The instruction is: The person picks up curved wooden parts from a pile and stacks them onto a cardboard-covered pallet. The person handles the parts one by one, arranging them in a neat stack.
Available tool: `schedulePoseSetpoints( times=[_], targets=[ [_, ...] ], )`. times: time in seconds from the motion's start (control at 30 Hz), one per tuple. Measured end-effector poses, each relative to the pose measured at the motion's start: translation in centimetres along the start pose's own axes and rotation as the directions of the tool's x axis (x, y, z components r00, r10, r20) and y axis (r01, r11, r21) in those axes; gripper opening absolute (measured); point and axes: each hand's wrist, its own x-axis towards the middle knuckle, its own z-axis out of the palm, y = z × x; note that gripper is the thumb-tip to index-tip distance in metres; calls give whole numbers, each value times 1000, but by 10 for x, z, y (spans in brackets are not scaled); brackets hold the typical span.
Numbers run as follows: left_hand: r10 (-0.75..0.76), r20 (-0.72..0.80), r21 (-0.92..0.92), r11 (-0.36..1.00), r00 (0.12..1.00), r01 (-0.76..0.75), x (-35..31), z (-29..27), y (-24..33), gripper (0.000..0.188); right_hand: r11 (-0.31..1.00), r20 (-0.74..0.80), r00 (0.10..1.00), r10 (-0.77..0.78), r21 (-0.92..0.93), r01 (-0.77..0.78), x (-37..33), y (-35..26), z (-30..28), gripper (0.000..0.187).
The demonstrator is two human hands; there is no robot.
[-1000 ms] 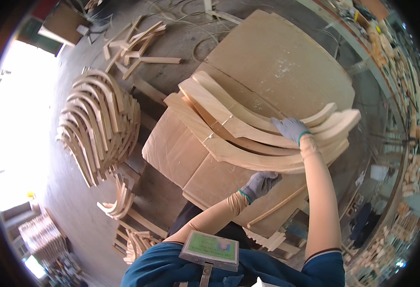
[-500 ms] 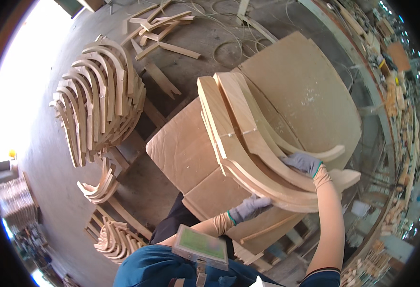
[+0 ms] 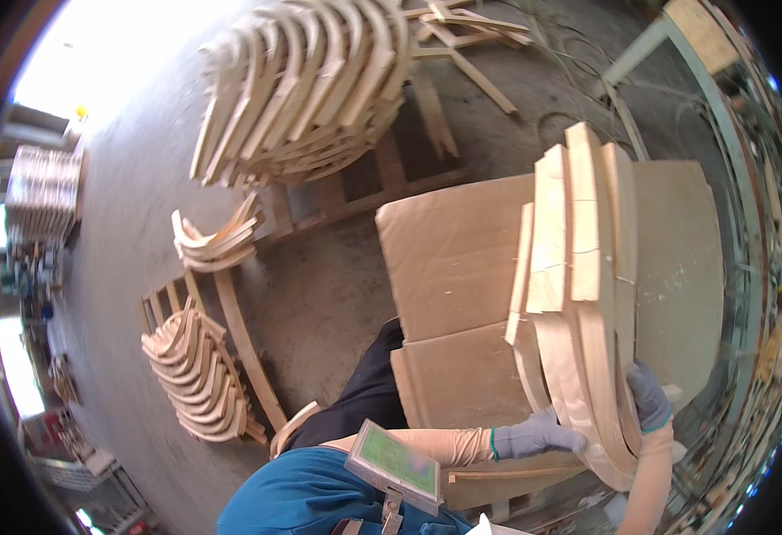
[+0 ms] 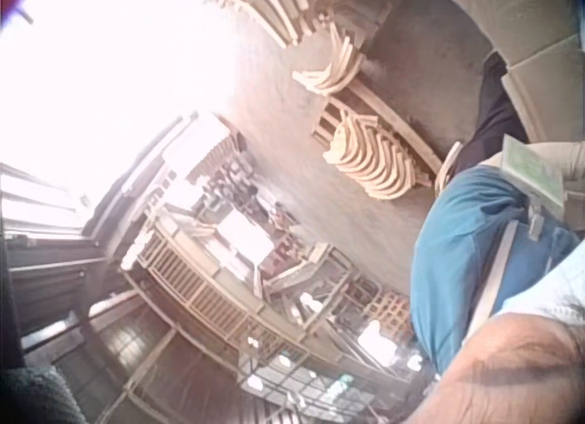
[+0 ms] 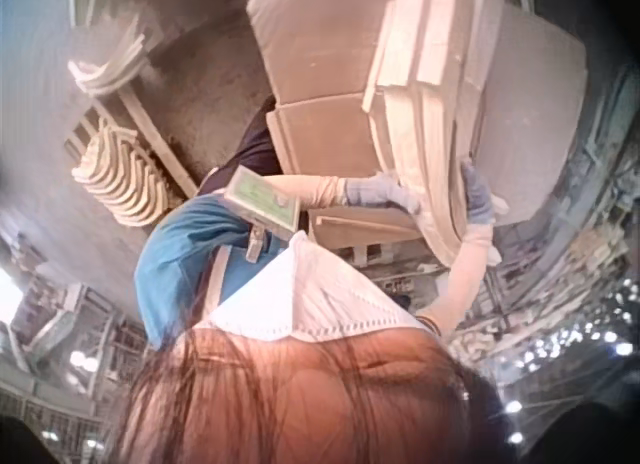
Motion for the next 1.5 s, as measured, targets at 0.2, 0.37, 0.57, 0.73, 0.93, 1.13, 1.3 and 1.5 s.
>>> schedulePoseSetpoints(
  times=[0.2, 0.37, 0.57, 0.73, 0.93, 1.13, 1.3, 1.5],
  targets=[
    [-84, 7, 195, 977, 996, 81, -58, 35, 13, 59, 994, 15, 998, 55, 95, -56, -46, -24, 28, 74],
    [219, -47, 197, 958, 975, -206, -101, 34, 14, 106, 999, 29, 999, -32, 44, 31, -51, -69, 79, 65],
    [291, -10, 84, 954, 957, -289, -177, 12, 55, 102, 996, 170, 982, 87, -28, -84, -35, -158, 182, 65],
    [434, -127, -50, 895, 892, -443, -276, -34, 105, 86, 982, 276, 947, 166, -130, -135, 5, -230, 319, 61],
    [521, -163, -231, 805, 838, -546, -427, -113, 190, 60, 941, 317, 902, 293, -263, -213, 62, -323, 527, 56],
    [542, -262, -450, 664, 799, -598, -591, -202, 273, 38, 877, 465, 802, 376, -458, -145, 180, -357, 724, 43],
    [736, -418, -30, 574, 532, -818, -694, -312, 326, 26, 823, 641, 693, 330, -555, 121, 265, -388, 916, 36],
    [621, -623, -61, 567, 475, -822, -752, -486, 388, 24, 917, 679, 665, 311, -399, -22, 391, -368, 1046, 43]
  ],
)
